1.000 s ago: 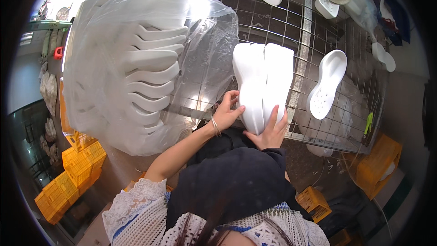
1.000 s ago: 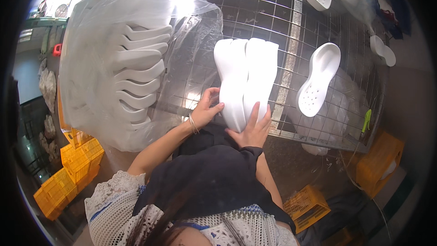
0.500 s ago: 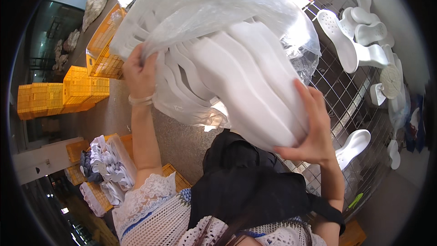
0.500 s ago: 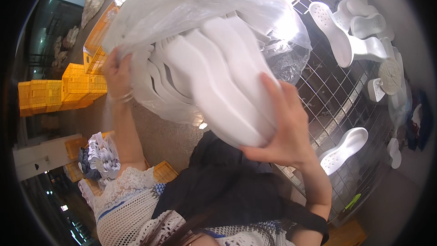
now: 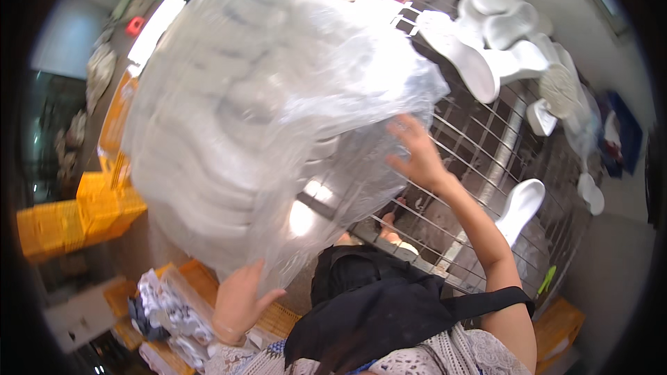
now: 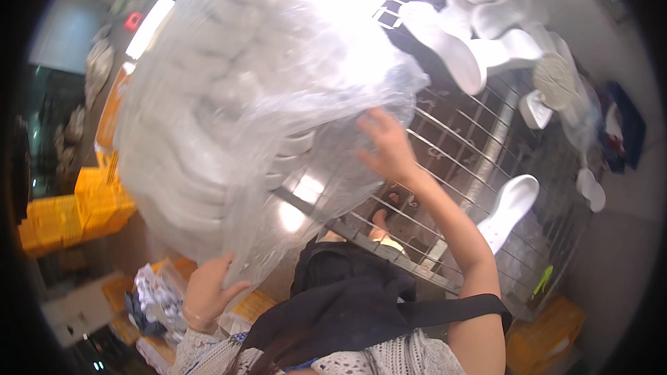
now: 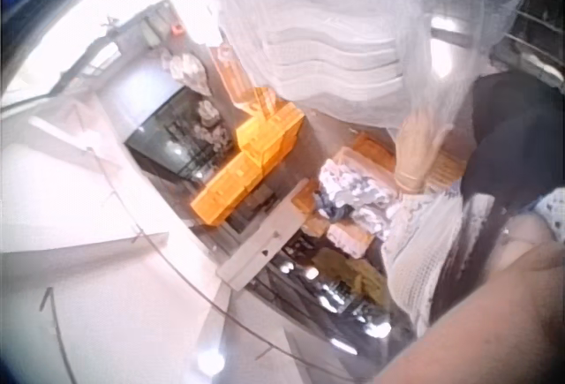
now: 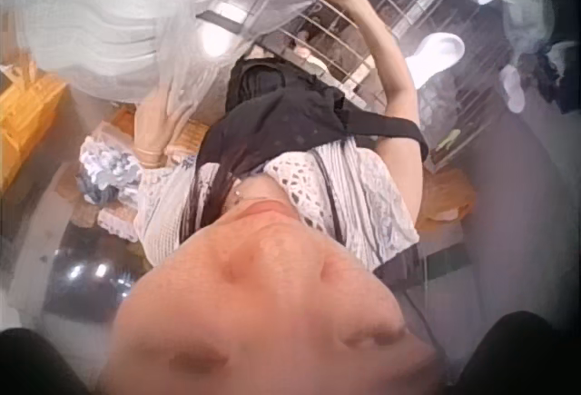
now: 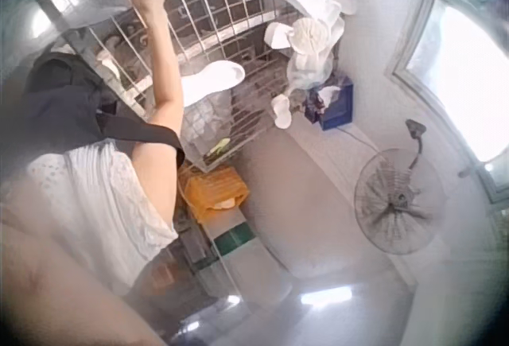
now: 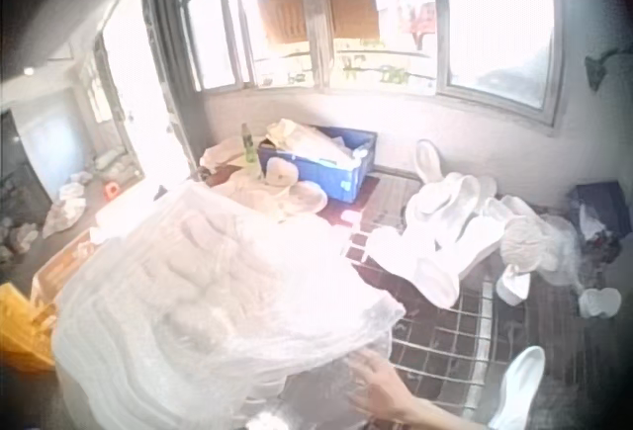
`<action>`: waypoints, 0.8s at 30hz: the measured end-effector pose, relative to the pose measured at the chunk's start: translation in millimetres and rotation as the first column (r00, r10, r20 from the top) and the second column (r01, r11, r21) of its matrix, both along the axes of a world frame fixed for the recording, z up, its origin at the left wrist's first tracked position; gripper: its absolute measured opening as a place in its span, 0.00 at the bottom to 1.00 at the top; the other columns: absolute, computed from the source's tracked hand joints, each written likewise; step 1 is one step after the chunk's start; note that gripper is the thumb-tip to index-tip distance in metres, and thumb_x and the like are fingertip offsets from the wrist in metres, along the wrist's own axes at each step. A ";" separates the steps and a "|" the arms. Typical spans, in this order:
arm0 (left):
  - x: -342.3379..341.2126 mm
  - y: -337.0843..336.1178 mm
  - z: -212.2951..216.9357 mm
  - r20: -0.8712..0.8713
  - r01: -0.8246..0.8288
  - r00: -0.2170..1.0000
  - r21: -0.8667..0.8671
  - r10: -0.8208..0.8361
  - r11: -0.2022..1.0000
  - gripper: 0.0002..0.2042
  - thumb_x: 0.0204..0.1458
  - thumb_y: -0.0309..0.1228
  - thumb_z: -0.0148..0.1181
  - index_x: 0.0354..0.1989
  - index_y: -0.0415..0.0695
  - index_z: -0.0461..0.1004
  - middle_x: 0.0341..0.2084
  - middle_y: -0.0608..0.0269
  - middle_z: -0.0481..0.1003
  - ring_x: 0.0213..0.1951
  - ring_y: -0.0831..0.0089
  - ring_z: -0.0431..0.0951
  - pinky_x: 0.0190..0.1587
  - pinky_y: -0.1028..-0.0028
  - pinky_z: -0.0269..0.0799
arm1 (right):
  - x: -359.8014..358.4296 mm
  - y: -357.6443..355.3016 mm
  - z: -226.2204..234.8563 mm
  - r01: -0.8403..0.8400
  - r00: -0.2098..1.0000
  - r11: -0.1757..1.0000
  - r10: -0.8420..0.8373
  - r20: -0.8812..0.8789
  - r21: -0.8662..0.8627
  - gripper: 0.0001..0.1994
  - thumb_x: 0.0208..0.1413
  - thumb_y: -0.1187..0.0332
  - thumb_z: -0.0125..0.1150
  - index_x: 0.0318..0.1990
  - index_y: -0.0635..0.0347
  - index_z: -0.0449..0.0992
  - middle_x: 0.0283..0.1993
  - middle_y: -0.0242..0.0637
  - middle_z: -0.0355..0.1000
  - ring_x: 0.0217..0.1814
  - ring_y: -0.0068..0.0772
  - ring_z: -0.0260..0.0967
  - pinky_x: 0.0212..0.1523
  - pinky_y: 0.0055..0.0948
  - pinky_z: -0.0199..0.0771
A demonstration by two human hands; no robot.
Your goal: The person picks up white slipper soles from a pile on a wire rack, places them into a plastic bag, and stacks them. They repeatedly pick, align, and place the soles into the bag, occasionally adjusting the pile and the bag.
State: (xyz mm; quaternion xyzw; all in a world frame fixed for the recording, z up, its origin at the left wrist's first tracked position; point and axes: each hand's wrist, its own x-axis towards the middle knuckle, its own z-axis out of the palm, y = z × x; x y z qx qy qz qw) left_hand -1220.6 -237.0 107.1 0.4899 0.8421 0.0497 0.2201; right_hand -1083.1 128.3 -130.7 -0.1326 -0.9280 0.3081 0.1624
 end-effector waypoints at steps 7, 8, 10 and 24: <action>44.6 259.9 -71.3 0.216 0.044 0.958 0.542 -0.189 0.839 0.25 0.45 0.23 0.64 0.55 0.38 0.68 0.43 0.52 0.73 0.45 0.59 0.73 0.50 0.67 0.68 | 36.7 236.3 10.6 0.850 0.523 0.510 -0.782 0.339 -0.135 0.25 0.51 0.59 0.65 0.52 0.66 0.71 0.50 0.57 0.72 0.54 0.55 0.70 0.55 0.41 0.69; 50.9 315.3 -86.4 0.058 0.230 0.936 0.648 -0.348 0.727 0.31 0.44 0.23 0.65 0.60 0.39 0.64 0.52 0.49 0.71 0.54 0.54 0.71 0.57 0.63 0.65 | 37.3 239.4 19.2 0.767 0.629 0.637 -0.725 0.281 -0.075 0.21 0.52 0.60 0.62 0.50 0.65 0.72 0.46 0.56 0.73 0.49 0.55 0.72 0.51 0.41 0.70; 51.2 418.2 -113.7 -0.195 0.404 0.906 0.661 -0.376 0.632 0.43 0.41 0.25 0.69 0.67 0.39 0.52 0.64 0.46 0.59 0.67 0.50 0.55 0.67 0.57 0.51 | 51.9 228.4 36.3 0.693 0.699 0.719 -0.687 0.199 0.052 0.18 0.54 0.61 0.58 0.47 0.64 0.74 0.42 0.56 0.74 0.44 0.55 0.73 0.47 0.42 0.72; 156.0 725.3 -206.1 -0.783 0.603 0.615 0.394 -0.090 0.694 0.35 0.51 0.44 0.61 0.57 0.27 0.57 0.34 0.47 0.75 0.35 0.55 0.77 0.45 0.59 0.70 | 374.8 26.6 -31.9 0.934 -0.110 -0.288 -0.797 0.594 -0.213 0.29 0.56 0.60 0.61 0.60 0.72 0.64 0.52 0.53 0.71 0.55 0.41 0.68 0.56 0.34 0.65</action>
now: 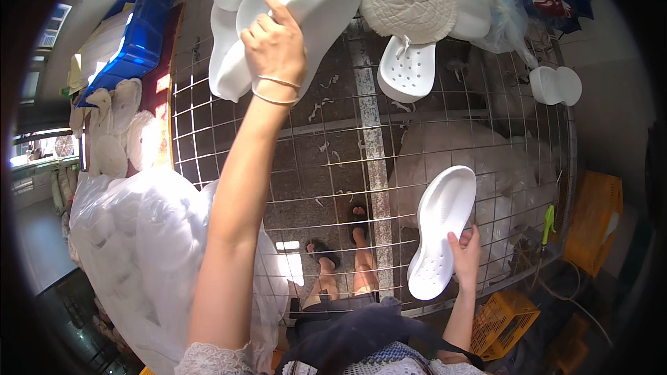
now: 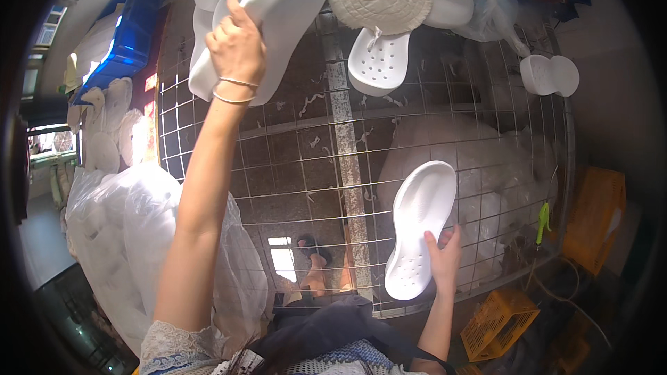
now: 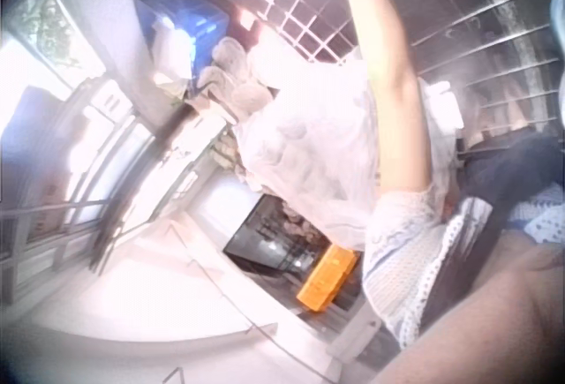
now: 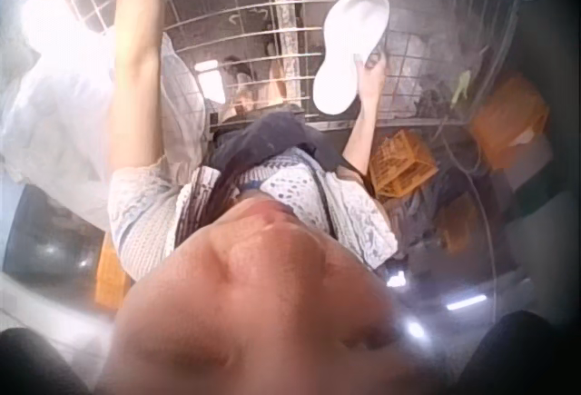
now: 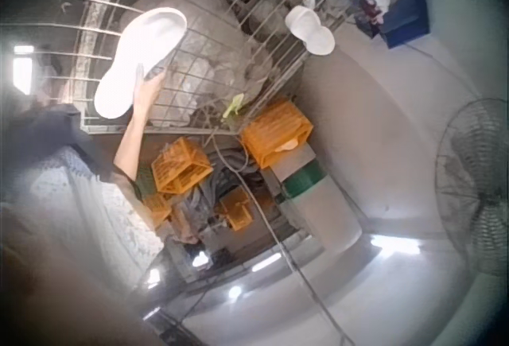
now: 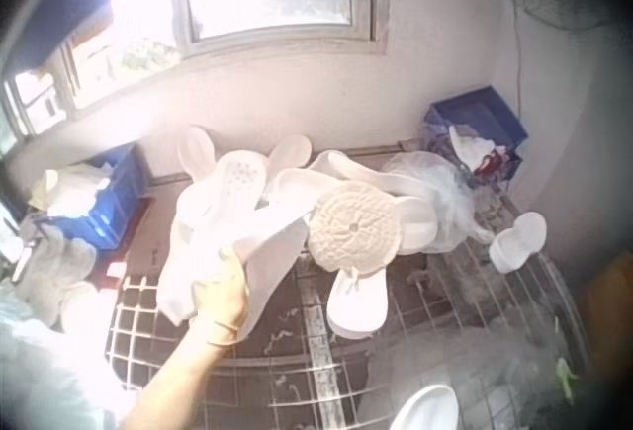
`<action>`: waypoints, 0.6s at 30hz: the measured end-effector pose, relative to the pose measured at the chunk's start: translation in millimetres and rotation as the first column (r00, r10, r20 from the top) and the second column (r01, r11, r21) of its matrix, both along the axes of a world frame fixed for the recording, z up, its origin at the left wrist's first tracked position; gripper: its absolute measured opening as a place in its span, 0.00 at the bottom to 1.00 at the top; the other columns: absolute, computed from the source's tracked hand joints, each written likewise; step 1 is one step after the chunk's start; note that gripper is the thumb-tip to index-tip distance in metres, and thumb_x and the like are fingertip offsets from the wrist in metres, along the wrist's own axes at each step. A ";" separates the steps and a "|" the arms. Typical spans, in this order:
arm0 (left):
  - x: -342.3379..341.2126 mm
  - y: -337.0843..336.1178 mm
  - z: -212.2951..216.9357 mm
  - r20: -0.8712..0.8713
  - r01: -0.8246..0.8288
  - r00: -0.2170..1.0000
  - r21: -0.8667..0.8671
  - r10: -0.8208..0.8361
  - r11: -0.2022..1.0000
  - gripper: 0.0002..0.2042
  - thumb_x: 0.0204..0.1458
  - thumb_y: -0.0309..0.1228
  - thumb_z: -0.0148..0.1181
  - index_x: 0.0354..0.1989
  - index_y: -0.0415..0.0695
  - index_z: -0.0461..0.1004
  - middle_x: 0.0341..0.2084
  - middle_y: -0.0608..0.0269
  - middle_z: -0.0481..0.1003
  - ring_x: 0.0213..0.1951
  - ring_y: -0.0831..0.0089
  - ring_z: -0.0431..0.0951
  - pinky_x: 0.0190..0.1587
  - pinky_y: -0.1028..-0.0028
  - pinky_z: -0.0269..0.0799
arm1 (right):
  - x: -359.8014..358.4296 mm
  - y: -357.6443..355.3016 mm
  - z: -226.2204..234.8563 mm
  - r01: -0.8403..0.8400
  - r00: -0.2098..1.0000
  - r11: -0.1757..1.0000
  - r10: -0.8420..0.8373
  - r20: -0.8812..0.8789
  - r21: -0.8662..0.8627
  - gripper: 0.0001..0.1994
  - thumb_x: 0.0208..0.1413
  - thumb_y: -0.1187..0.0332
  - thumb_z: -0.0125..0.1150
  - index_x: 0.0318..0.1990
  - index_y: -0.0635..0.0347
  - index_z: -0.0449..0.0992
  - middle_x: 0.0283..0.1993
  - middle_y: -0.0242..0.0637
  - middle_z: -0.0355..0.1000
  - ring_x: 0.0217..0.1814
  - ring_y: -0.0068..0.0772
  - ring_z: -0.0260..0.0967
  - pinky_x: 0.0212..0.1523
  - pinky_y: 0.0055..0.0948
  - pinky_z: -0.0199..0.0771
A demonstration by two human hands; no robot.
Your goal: The person picks up white slipper soles from a pile on a wire rack, places them into a plastic bag, and stacks them. They repeatedly pick, align, and place the soles into the bag, occasionally adjusting the pile and the bag.
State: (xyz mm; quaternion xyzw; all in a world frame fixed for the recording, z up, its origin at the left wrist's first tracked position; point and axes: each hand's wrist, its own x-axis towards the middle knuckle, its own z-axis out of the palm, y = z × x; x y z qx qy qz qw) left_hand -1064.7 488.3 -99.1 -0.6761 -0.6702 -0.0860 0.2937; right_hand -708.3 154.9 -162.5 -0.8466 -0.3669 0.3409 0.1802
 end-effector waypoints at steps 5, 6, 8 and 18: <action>15.1 5.8 -62.8 0.013 0.066 0.998 -0.014 -0.066 0.998 0.65 0.30 0.48 0.76 0.71 0.46 0.31 0.55 0.27 0.60 0.54 0.35 0.66 0.54 0.46 0.64 | -5.8 67.2 12.8 0.164 0.828 0.980 -0.077 -0.556 0.109 0.19 0.56 0.65 0.61 0.50 0.72 0.71 0.41 0.42 0.75 0.42 0.28 0.72 0.45 0.27 0.71; 0.7 15.8 -53.2 0.136 0.016 0.991 -0.141 0.003 0.990 0.60 0.32 0.44 0.74 0.70 0.43 0.35 0.52 0.28 0.63 0.51 0.39 0.70 0.51 0.51 0.68 | -7.3 94.6 22.3 0.186 0.765 0.964 -0.020 -0.644 0.191 0.18 0.57 0.66 0.60 0.49 0.71 0.71 0.41 0.41 0.75 0.41 0.27 0.72 0.44 0.25 0.71; -35.4 32.2 -18.5 0.374 -0.003 0.918 -0.326 0.132 0.945 0.49 0.36 0.39 0.70 0.64 0.36 0.45 0.44 0.34 0.69 0.42 0.47 0.76 0.44 0.60 0.74 | -15.1 147.8 40.7 0.211 0.683 0.942 0.051 -0.729 0.263 0.15 0.59 0.67 0.57 0.48 0.70 0.72 0.40 0.40 0.75 0.39 0.24 0.72 0.44 0.23 0.71; -85.5 -244.0 -82.3 0.499 0.438 -0.729 -0.186 0.469 0.879 0.23 0.56 0.34 0.55 0.58 0.32 0.65 0.46 0.52 0.74 0.44 0.69 0.78 0.47 0.73 0.76 | -107.4 316.0 26.0 -0.289 0.957 0.904 0.270 0.101 0.316 0.25 0.54 0.58 0.64 0.50 0.71 0.70 0.40 0.36 0.73 0.41 0.24 0.69 0.42 0.23 0.69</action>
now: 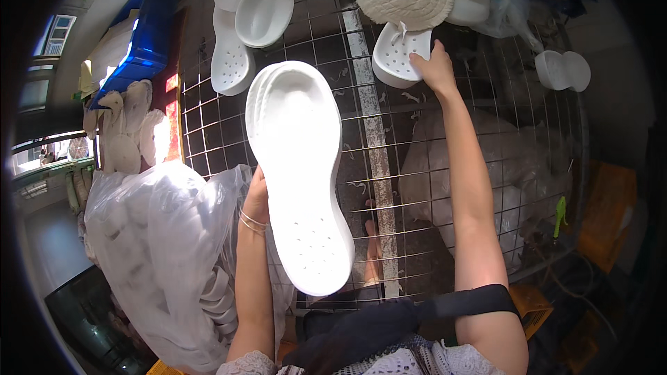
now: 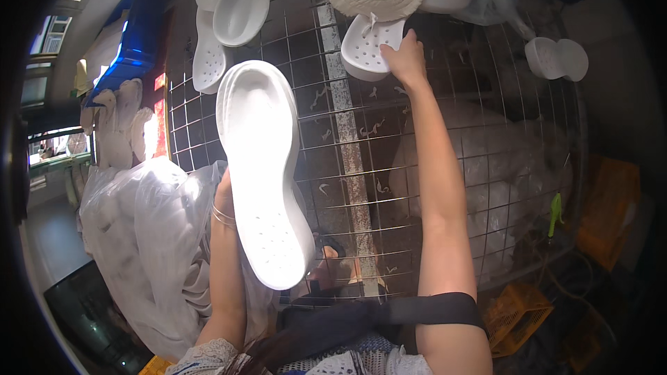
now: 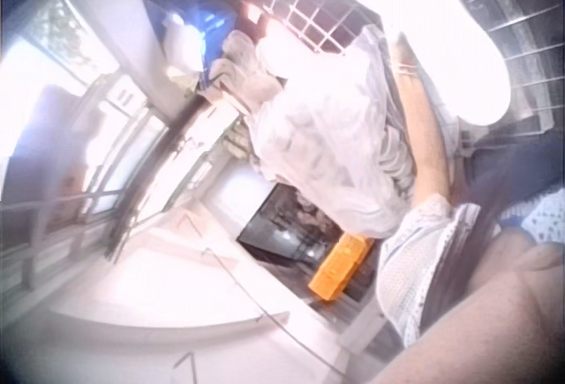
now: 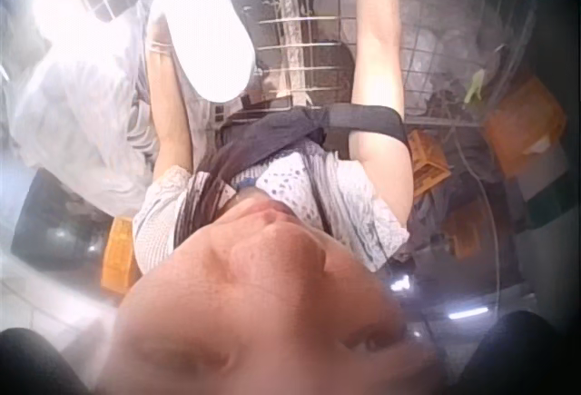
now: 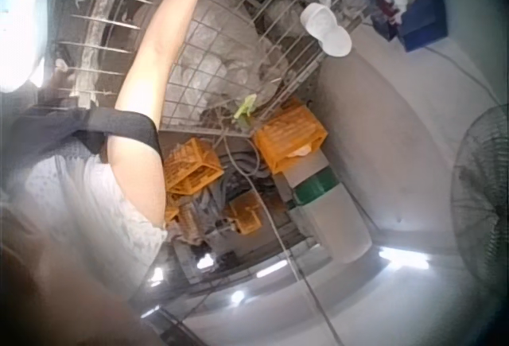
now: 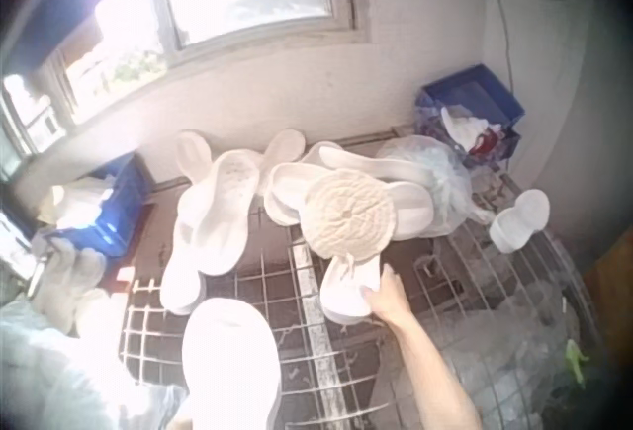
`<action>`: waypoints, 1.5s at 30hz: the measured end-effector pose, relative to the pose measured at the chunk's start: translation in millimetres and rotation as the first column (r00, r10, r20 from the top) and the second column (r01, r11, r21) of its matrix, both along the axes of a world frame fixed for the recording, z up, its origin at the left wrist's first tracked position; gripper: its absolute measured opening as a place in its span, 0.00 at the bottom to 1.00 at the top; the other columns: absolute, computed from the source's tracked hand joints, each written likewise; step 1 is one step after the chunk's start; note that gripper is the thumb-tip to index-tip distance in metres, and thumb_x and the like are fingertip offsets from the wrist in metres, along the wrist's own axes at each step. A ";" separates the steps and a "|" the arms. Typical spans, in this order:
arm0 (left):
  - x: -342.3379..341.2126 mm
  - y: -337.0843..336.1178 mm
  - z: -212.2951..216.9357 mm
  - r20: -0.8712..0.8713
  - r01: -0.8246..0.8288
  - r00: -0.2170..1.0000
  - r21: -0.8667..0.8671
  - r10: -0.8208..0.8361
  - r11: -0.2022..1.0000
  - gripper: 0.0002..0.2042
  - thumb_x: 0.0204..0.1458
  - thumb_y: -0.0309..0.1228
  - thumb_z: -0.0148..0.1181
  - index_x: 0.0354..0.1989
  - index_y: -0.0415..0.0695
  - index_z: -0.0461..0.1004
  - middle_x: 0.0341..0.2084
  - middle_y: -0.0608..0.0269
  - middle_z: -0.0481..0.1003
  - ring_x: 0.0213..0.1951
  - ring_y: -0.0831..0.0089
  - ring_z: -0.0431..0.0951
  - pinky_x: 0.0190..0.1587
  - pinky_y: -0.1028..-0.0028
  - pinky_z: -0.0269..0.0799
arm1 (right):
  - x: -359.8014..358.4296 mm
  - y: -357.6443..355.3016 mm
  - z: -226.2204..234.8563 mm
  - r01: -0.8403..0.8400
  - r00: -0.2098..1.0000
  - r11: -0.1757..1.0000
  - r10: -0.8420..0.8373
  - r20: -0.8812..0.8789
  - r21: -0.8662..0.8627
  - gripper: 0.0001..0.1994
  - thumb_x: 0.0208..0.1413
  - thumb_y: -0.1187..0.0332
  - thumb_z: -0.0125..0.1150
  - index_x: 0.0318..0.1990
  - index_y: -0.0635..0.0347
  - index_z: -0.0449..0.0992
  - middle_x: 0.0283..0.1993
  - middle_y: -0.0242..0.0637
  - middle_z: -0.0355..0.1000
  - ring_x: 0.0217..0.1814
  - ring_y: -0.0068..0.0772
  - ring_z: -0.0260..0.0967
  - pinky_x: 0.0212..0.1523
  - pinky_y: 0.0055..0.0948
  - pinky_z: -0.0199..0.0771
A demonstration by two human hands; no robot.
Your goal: The person picks up white slipper soles from a pile on a wire rack, places them into a plastic bag, and stacks them. They repeatedly pick, align, and place the soles into the bag, occasionally adjusting the pile and the bag.
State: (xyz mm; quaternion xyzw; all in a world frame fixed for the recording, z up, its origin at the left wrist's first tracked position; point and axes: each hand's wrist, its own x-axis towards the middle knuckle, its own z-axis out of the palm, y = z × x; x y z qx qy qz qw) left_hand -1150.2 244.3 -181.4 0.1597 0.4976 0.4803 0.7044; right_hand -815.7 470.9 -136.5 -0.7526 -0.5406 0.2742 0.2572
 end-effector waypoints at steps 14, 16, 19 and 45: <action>77.9 -172.3 81.1 -0.949 0.140 0.226 -0.190 -0.218 0.972 0.62 0.28 0.46 0.80 0.64 0.30 0.38 0.53 0.33 0.64 0.56 0.48 0.69 0.59 0.63 0.63 | -3.3 -373.6 -29.1 -0.674 0.737 0.707 0.621 -0.267 -0.215 0.32 0.50 0.78 0.57 0.66 0.60 0.59 0.60 0.50 0.63 0.61 0.49 0.63 0.62 0.42 0.63; 92.2 -171.3 82.2 -0.948 0.129 0.274 -0.128 -0.160 0.983 0.66 0.28 0.47 0.80 0.65 0.30 0.33 0.54 0.30 0.62 0.57 0.44 0.67 0.60 0.62 0.62 | -14.8 -379.4 -26.4 -0.634 0.768 0.756 0.641 0.016 0.164 0.31 0.48 0.80 0.55 0.64 0.58 0.63 0.58 0.51 0.65 0.60 0.54 0.62 0.62 0.44 0.63; 107.1 -167.5 84.4 -0.967 0.099 0.204 -0.131 -0.150 0.986 0.70 0.27 0.49 0.79 0.67 0.30 0.27 0.58 0.27 0.55 0.61 0.39 0.60 0.62 0.58 0.58 | -15.3 -375.8 -21.9 -0.696 0.608 0.660 0.751 -0.256 0.284 0.27 0.46 0.79 0.58 0.58 0.61 0.69 0.54 0.46 0.69 0.60 0.51 0.63 0.61 0.41 0.64; 156.8 -137.0 69.6 -0.991 0.290 -0.121 -0.096 -0.063 0.952 0.62 0.28 0.42 0.70 0.69 0.30 0.33 0.61 0.30 0.48 0.60 0.38 0.55 0.62 0.50 0.52 | 55.8 36.9 -14.5 -0.699 0.533 0.714 0.483 0.695 0.040 0.27 0.43 0.69 0.62 0.56 0.61 0.70 0.57 0.45 0.69 0.59 0.50 0.66 0.61 0.39 0.63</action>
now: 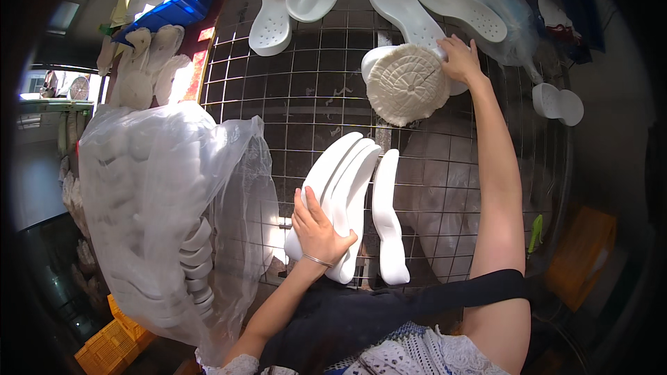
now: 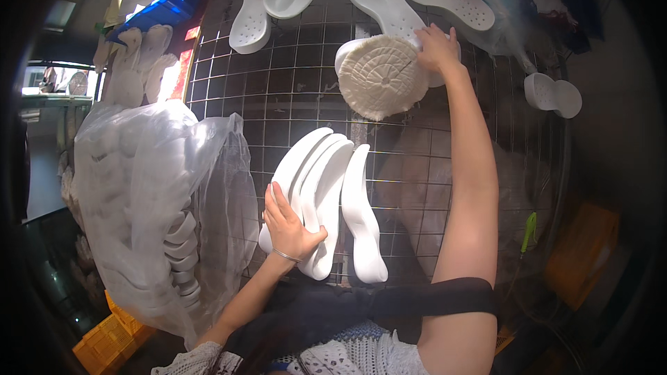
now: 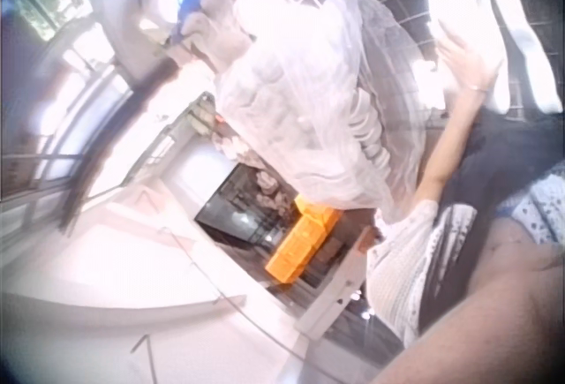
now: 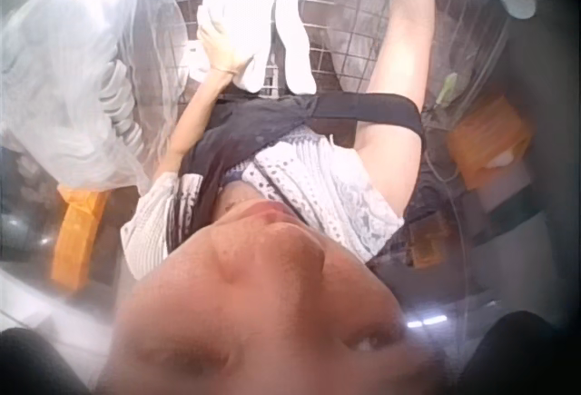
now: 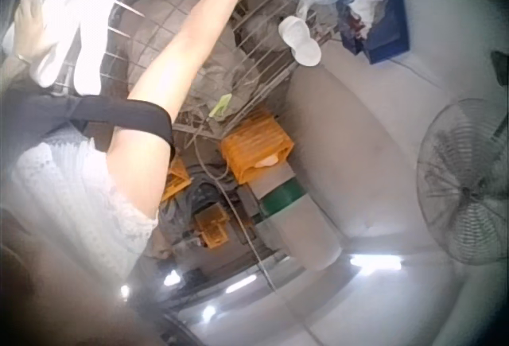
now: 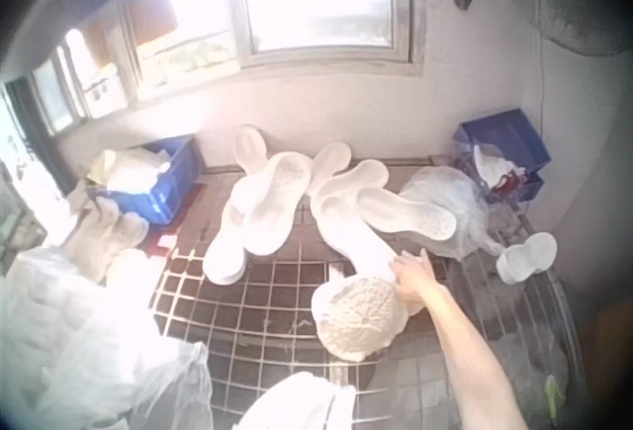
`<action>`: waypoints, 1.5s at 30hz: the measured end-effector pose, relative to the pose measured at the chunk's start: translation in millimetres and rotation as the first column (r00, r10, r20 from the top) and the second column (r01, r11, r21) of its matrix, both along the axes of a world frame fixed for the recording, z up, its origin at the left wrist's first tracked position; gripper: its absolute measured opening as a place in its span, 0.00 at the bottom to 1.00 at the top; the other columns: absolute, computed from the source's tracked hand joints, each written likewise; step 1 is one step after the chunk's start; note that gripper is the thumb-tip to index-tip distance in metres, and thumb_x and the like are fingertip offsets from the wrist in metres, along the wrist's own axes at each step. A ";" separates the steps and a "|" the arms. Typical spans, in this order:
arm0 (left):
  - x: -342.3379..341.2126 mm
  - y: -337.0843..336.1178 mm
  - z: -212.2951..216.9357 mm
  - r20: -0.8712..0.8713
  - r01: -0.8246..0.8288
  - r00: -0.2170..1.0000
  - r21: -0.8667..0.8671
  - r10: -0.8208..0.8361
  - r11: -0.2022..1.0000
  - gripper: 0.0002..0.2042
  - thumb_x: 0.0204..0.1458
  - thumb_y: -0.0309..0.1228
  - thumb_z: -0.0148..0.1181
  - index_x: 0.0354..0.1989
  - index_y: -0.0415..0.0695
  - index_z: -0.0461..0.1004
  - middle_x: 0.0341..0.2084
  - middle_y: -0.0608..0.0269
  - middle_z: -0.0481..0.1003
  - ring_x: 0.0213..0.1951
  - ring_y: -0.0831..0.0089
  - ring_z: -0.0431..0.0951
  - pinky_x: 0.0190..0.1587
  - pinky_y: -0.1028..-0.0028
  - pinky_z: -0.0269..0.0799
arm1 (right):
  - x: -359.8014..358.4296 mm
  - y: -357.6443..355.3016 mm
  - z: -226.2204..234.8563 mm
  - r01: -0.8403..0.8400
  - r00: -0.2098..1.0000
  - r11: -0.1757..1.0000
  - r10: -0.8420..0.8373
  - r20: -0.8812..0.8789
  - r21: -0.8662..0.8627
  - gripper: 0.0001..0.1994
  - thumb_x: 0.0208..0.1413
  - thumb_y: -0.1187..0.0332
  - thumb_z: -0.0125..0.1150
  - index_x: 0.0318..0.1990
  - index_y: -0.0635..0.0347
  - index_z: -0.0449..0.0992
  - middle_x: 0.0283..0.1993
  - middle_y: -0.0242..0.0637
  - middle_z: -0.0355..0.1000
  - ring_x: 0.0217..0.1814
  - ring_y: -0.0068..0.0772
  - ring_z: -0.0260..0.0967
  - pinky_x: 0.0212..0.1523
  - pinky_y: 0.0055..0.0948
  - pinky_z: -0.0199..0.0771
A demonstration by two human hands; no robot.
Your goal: The person picks up white slipper soles from a pile on a wire rack, places them into a plastic bag, and stacks them. They repeatedly pick, align, and place the soles into the bag, occasionally adjusting the pile and the bag.
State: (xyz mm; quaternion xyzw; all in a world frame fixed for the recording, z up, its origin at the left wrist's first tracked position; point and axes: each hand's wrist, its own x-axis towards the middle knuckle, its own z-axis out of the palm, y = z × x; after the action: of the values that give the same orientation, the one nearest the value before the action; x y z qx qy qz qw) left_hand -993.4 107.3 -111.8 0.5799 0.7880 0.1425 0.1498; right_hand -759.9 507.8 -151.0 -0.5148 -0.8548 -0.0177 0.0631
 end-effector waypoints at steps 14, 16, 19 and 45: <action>-161.0 -75.9 11.1 0.302 -0.454 0.817 -0.189 0.492 0.871 0.60 0.37 0.41 0.71 0.70 0.37 0.28 0.61 0.35 0.59 0.60 0.49 0.66 0.63 0.65 0.58 | -118.3 -260.4 98.8 -0.609 0.641 0.789 0.552 -0.534 0.084 0.16 0.41 0.82 0.59 0.39 0.54 0.70 0.47 0.30 0.71 0.58 0.36 0.66 0.64 0.47 0.57; -172.4 -110.2 1.0 0.269 -0.497 0.822 -0.090 0.502 0.863 0.62 0.38 0.45 0.72 0.70 0.37 0.27 0.62 0.36 0.58 0.62 0.49 0.63 0.66 0.64 0.54 | -162.6 -312.6 61.5 -0.764 0.645 0.297 0.381 -0.663 -0.573 0.19 0.49 0.79 0.57 0.51 0.55 0.71 0.66 0.38 0.62 0.70 0.44 0.56 0.70 0.43 0.53; -189.9 -159.5 -12.8 0.695 -0.405 0.567 -0.233 0.443 0.884 0.45 0.50 0.41 0.65 0.69 0.34 0.43 0.61 0.47 0.63 0.61 0.61 0.65 0.64 0.67 0.58 | -175.9 -360.8 41.8 -0.648 0.761 0.040 -0.015 -0.649 -0.761 0.19 0.62 0.66 0.44 0.58 0.63 0.70 0.71 0.48 0.55 0.73 0.43 0.52 0.69 0.34 0.54; -189.4 -158.2 -47.8 0.366 0.133 0.921 0.034 -0.136 0.991 0.06 0.54 0.30 0.55 0.33 0.39 0.73 0.30 0.54 0.78 0.34 0.54 0.78 0.40 0.62 0.73 | -252.2 -460.7 34.9 -0.008 0.965 0.911 -0.101 -0.240 -0.413 0.63 0.27 0.43 0.72 0.71 0.60 0.42 0.54 0.58 0.60 0.58 0.57 0.59 0.57 0.52 0.56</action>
State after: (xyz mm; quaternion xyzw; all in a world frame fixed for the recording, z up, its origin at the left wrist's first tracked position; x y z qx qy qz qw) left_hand -1182.8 -50.9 -159.7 0.5963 0.7038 0.2413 0.3015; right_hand -1012.0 47.1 -116.1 -0.5349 -0.8113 0.2273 0.0632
